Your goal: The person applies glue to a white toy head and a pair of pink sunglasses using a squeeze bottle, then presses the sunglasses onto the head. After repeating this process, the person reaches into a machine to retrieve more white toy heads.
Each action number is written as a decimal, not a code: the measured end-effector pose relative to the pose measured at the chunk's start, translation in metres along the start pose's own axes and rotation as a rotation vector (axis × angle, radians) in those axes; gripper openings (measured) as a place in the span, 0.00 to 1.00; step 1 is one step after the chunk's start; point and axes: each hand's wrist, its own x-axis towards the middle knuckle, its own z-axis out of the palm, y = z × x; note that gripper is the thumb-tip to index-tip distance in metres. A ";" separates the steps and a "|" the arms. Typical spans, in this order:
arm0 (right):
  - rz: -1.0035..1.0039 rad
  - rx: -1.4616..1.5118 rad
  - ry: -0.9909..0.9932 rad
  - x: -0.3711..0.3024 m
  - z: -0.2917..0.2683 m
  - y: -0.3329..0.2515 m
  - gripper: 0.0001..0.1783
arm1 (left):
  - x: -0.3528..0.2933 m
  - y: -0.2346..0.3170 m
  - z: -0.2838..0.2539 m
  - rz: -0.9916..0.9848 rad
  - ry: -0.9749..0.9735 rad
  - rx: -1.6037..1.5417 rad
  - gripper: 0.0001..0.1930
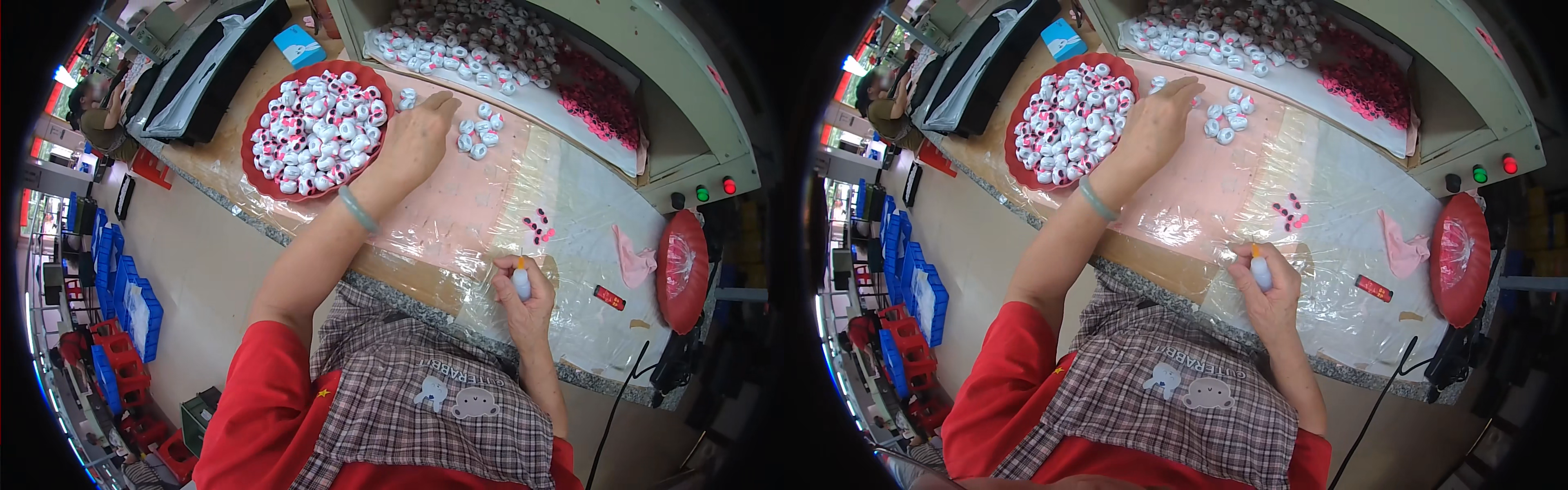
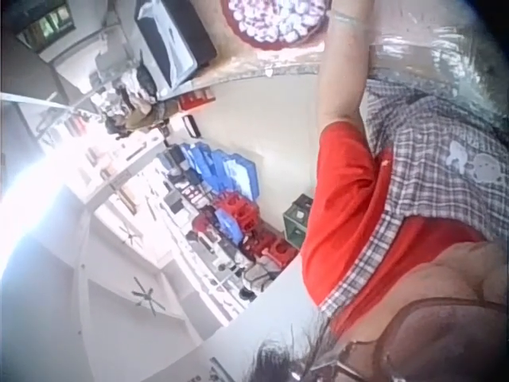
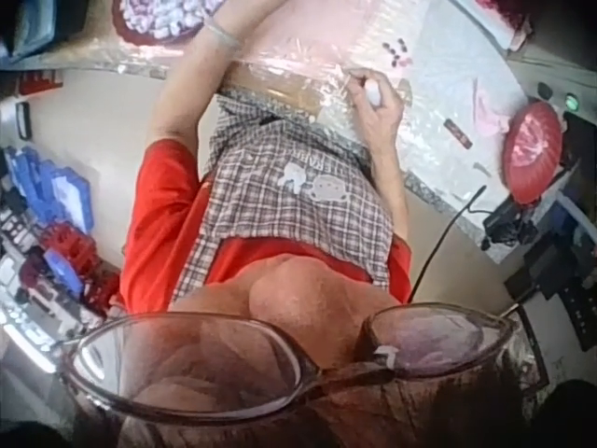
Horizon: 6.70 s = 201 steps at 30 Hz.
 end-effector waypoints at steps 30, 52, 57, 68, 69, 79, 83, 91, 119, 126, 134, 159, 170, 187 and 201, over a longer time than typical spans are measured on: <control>-0.185 0.248 0.172 0.002 -0.018 -0.011 0.17 | -0.107 0.076 -0.045 -0.536 -0.348 -1.548 0.19; -0.463 -0.146 0.272 -0.009 -0.015 -0.030 0.23 | -0.117 0.080 -0.040 -0.551 -0.341 -1.537 0.15; -0.458 -0.208 0.236 -0.009 -0.015 -0.029 0.24 | -0.117 0.079 -0.041 -0.552 -0.357 -1.523 0.16; -0.452 -0.223 0.213 -0.009 -0.014 -0.029 0.24 | -0.119 0.078 -0.040 -0.569 -0.365 -1.516 0.15; -0.448 -0.223 0.213 -0.009 -0.014 -0.029 0.24 | -0.119 0.078 -0.040 -0.561 -0.359 -1.515 0.15; -0.410 -0.238 0.186 -0.010 -0.013 -0.030 0.24 | -0.120 0.078 -0.038 -0.585 -0.375 -1.525 0.16; -0.424 -0.221 0.188 -0.009 -0.012 -0.028 0.23 | -0.121 0.080 -0.037 -0.575 -0.374 -1.519 0.15; -0.430 -0.214 0.219 -0.009 -0.013 -0.026 0.24 | -0.122 0.078 -0.036 -0.573 -0.371 -1.585 0.15; -0.395 -0.120 0.228 -0.009 -0.014 -0.021 0.25 | -0.125 0.077 -0.032 -0.630 -0.413 -1.739 0.13; -0.425 -0.155 0.236 -0.010 -0.016 -0.020 0.24 | -0.125 0.074 -0.031 -0.650 -0.418 -1.770 0.14; -0.427 -0.231 0.202 -0.012 -0.018 -0.023 0.23 | -0.126 0.073 -0.030 -0.637 -0.356 -1.762 0.13; 0.049 0.167 0.213 0.016 -0.056 -0.012 0.16 | -0.123 0.074 -0.026 -0.619 -0.428 -1.680 0.14; -0.105 -0.733 0.227 0.038 -0.040 -0.008 0.10 | -0.125 0.073 -0.024 -0.599 -0.436 -1.681 0.14; 0.106 -0.171 0.099 0.029 -0.036 -0.026 0.03 | -0.127 0.076 -0.026 -0.591 -0.454 -1.654 0.16; 0.168 0.128 -0.127 0.007 -0.011 -0.031 0.08 | -0.127 0.084 -0.027 -0.579 -0.502 -1.488 0.15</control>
